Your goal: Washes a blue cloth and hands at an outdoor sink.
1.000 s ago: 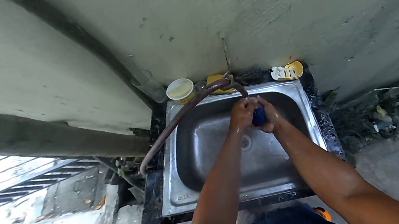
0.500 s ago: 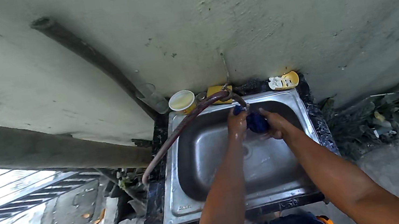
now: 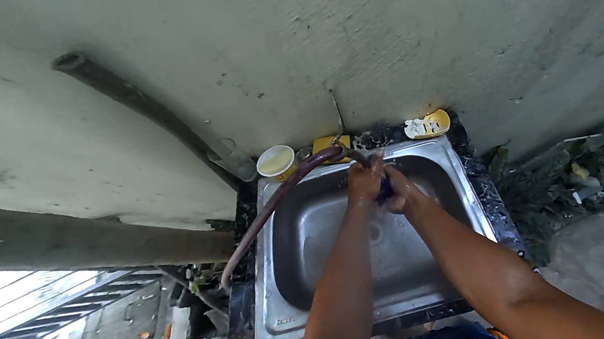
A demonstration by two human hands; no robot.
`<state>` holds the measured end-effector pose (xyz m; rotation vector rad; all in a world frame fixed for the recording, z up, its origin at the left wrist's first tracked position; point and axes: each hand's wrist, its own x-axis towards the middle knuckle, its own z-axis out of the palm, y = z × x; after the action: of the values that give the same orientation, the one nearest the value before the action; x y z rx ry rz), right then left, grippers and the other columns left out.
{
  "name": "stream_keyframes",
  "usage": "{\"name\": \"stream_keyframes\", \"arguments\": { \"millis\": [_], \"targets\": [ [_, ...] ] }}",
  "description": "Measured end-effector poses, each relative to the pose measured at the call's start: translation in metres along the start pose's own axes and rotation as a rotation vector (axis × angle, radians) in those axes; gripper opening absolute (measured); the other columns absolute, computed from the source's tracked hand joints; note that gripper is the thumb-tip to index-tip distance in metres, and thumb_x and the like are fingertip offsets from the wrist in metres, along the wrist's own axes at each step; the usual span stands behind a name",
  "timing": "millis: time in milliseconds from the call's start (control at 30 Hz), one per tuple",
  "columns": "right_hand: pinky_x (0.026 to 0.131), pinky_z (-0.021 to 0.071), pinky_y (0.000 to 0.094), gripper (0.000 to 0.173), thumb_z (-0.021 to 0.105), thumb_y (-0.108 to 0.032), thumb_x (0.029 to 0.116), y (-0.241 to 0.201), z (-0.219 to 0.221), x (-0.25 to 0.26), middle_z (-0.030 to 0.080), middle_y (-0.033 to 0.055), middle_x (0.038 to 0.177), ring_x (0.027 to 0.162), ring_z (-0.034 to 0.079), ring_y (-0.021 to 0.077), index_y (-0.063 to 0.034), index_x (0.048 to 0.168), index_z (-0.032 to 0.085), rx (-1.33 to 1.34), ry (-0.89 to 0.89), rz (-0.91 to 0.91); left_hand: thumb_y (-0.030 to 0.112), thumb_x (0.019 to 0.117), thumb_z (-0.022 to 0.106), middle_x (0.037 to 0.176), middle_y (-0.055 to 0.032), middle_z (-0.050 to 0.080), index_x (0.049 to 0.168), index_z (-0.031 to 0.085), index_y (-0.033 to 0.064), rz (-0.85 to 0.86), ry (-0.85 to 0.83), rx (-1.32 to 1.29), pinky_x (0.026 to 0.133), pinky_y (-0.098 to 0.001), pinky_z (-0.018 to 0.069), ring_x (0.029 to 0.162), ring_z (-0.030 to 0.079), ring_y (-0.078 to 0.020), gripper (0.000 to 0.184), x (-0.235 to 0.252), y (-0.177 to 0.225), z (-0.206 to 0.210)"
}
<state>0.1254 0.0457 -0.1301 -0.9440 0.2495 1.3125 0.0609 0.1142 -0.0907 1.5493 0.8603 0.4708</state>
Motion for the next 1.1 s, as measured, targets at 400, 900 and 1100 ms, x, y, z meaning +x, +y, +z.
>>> {"name": "stream_keyframes", "arguments": {
  "millis": [400, 900, 1100],
  "targets": [
    [0.061, 0.0531, 0.0416, 0.028, 0.047, -0.03, 0.1038, 0.0, 0.02, -0.003, 0.062, 0.0107, 0.085, 0.07, 0.06, 0.0221, -0.0058, 0.106, 0.06, 0.013, 0.276, -0.285, 0.045, 0.1056, 0.052, 0.113, -0.0129, 0.068, 0.136, 0.057, 0.0104, -0.186, -0.037, -0.256, 0.086, -0.0432, 0.055, 0.098, 0.065, -0.0219, 0.047, -0.001, -0.03, -0.006],
    [0.083, 0.0591, 0.0489, 0.058, 0.037, -0.055, 0.1078, -0.017, -0.015, -0.019, 0.059, 0.0223, 0.13, 0.103, 0.067, 0.0365, -0.011, 0.144, 0.049, -0.181, 0.073, 0.085, -0.001, 0.085, 0.073, 0.128, -0.0106, 0.067, 0.156, 0.031, 0.0102, 0.142, -0.321, 0.078, 0.093, -0.0429, 0.056, 0.106, 0.068, -0.0209, 0.084, 0.003, -0.005, -0.023],
    [0.063, 0.0552, 0.0319, 0.034, 0.048, -0.041, 0.1063, -0.013, 0.001, -0.016, 0.064, 0.0087, 0.093, 0.076, 0.064, 0.0187, -0.0107, 0.114, 0.061, -0.081, 0.08, -0.028, 0.018, 0.0982, 0.068, 0.112, -0.016, 0.068, 0.124, 0.064, 0.0055, -0.008, 0.045, -0.026, 0.087, -0.0472, 0.0541, 0.098, 0.065, -0.0254, 0.029, -0.001, -0.031, -0.013]
  ]
}}
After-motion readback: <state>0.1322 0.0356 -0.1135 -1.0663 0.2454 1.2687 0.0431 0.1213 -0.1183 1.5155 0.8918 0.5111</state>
